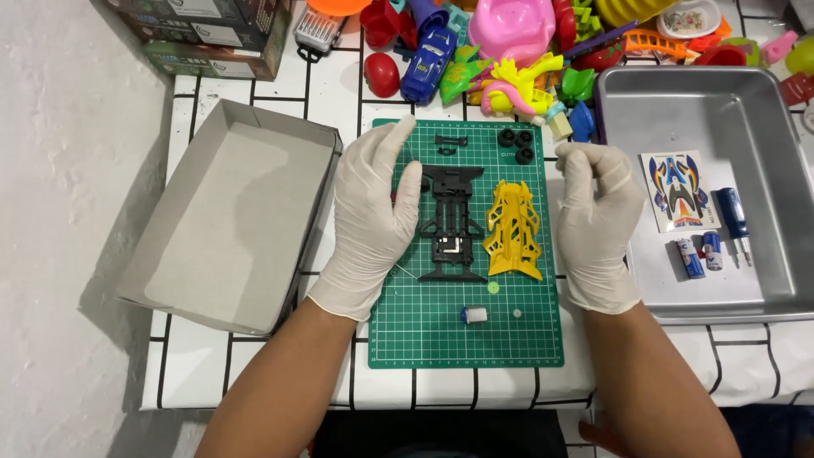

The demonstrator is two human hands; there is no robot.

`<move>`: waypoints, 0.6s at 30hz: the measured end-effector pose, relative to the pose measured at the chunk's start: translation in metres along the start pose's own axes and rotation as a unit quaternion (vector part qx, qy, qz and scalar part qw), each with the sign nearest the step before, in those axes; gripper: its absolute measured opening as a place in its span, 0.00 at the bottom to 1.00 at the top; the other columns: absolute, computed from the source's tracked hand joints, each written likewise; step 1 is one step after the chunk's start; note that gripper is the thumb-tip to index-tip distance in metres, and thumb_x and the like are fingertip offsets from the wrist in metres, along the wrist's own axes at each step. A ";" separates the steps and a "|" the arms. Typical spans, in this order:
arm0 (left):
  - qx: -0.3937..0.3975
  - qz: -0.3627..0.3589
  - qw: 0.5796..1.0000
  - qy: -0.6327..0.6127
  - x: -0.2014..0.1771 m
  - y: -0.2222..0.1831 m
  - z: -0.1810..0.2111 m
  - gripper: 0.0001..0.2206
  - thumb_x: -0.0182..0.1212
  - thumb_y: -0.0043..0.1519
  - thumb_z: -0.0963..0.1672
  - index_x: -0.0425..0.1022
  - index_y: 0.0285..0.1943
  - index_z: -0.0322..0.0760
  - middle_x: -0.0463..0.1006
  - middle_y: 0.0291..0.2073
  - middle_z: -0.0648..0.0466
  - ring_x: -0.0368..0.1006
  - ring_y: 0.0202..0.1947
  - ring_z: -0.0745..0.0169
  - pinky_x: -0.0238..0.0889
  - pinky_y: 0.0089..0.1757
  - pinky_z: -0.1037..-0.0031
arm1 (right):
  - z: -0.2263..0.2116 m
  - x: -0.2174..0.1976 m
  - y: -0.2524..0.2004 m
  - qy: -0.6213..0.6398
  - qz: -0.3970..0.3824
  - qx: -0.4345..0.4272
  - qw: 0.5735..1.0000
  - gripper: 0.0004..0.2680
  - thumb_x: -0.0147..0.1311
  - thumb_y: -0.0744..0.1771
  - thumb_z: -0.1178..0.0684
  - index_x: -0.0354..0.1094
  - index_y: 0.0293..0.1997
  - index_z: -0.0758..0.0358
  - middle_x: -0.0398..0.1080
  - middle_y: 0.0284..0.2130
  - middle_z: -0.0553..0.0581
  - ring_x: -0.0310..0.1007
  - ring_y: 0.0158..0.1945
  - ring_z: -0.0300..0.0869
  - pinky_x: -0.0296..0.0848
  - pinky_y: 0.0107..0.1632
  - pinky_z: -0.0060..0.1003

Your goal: Assembling a plastic model toy car chassis by installing the motor, gears, and battery contacts.

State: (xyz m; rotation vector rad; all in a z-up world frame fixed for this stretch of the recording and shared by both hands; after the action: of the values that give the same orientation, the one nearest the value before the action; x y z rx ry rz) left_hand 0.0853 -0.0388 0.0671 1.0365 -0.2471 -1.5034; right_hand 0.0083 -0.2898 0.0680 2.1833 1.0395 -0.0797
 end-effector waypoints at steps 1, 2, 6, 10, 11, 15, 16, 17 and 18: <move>0.001 0.000 1.000 -0.001 0.000 0.000 -0.002 0.18 0.47 0.72 0.45 0.66 0.71 0.39 0.72 0.54 0.44 0.67 0.60 0.43 0.55 0.63 0.53 | -0.001 -0.001 0.000 -0.001 0.001 0.000 1.000 0.05 0.54 0.73 0.65 0.75 0.44 0.65 0.72 0.31 0.58 0.71 0.39 0.43 0.74 0.49 0.37; -0.005 -0.001 1.000 0.015 0.001 0.000 -0.005 0.19 0.46 0.72 0.45 0.62 0.72 0.37 0.69 0.56 0.41 0.63 0.63 0.39 0.51 0.64 0.50 | -0.004 -0.003 0.001 0.002 0.010 -0.011 1.000 0.05 0.53 0.73 0.65 0.75 0.46 0.67 0.72 0.33 0.61 0.73 0.42 0.45 0.75 0.51 0.40; -0.030 -0.007 0.998 0.056 0.007 -0.001 -0.012 0.25 0.46 0.74 0.46 0.50 0.80 0.36 0.59 0.70 0.36 0.48 0.75 0.35 0.33 0.70 0.50 | -0.012 0.000 0.001 0.023 0.010 -0.019 0.999 0.07 0.46 0.73 0.67 0.73 0.51 0.72 0.72 0.40 0.68 0.74 0.51 0.51 0.74 0.56 0.47; -0.052 -0.026 0.997 0.058 0.012 -0.004 -0.018 0.28 0.45 0.73 0.50 0.46 0.82 0.39 0.49 0.78 0.40 0.36 0.80 0.41 0.20 0.72 0.55 | -0.010 0.004 0.000 0.021 -0.001 -0.032 0.999 0.09 0.44 0.73 0.69 0.72 0.55 0.73 0.72 0.45 0.71 0.73 0.55 0.56 0.73 0.59 0.49; -0.053 -0.036 0.996 0.062 0.013 -0.004 -0.017 0.30 0.44 0.73 0.51 0.44 0.82 0.38 0.46 0.79 0.40 0.31 0.80 0.41 0.15 0.72 0.56 | -0.009 0.005 -0.001 0.026 -0.003 -0.034 0.999 0.10 0.43 0.73 0.69 0.70 0.58 0.74 0.71 0.48 0.73 0.71 0.59 0.57 0.70 0.62 0.50; -0.058 -0.060 0.993 0.084 0.018 -0.004 -0.018 0.35 0.35 0.71 0.57 0.39 0.83 0.35 0.39 0.80 0.38 0.22 0.80 0.41 0.05 0.70 0.56 | -0.007 0.010 -0.004 0.050 -0.017 -0.026 0.998 0.13 0.38 0.72 0.70 0.62 0.66 0.78 0.66 0.58 0.80 0.61 0.67 0.64 0.60 0.69 0.58; -0.059 -0.060 0.993 0.085 0.017 -0.004 -0.018 0.35 0.35 0.71 0.57 0.39 0.83 0.35 0.39 0.80 0.38 0.22 0.80 0.41 0.05 0.70 0.56 | -0.007 0.012 -0.005 0.051 -0.018 -0.026 0.998 0.13 0.38 0.72 0.70 0.62 0.66 0.78 0.66 0.58 0.80 0.61 0.67 0.64 0.60 0.69 0.58; -0.059 -0.062 0.993 0.080 0.018 -0.004 -0.018 0.36 0.33 0.71 0.58 0.38 0.83 0.34 0.38 0.81 0.39 0.22 0.80 0.41 0.05 0.70 0.57 | -0.008 0.015 -0.006 0.067 -0.020 -0.025 0.997 0.14 0.36 0.73 0.70 0.59 0.68 0.76 0.64 0.61 0.79 0.58 0.69 0.62 0.58 0.70 0.59; -0.058 -0.064 0.993 0.075 0.018 -0.004 -0.018 0.37 0.31 0.71 0.58 0.38 0.83 0.33 0.36 0.81 0.39 0.21 0.80 0.41 0.04 0.70 0.57 | -0.008 0.017 -0.006 0.083 -0.022 -0.026 0.996 0.15 0.35 0.73 0.70 0.55 0.71 0.75 0.62 0.64 0.78 0.55 0.71 0.61 0.55 0.72 0.59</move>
State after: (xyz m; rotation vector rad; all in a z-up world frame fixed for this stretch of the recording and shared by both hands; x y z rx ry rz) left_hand 0.0976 -0.0466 0.0464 1.0827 0.0138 -1.5270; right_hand 0.0137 -0.2706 0.0650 2.1484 1.1697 0.1093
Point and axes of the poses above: each hand's wrist, its own y-axis towards the middle knuckle, its own x-axis out of the palm, z = x × y, the point moved 10 cm from there along y, towards the middle knuckle
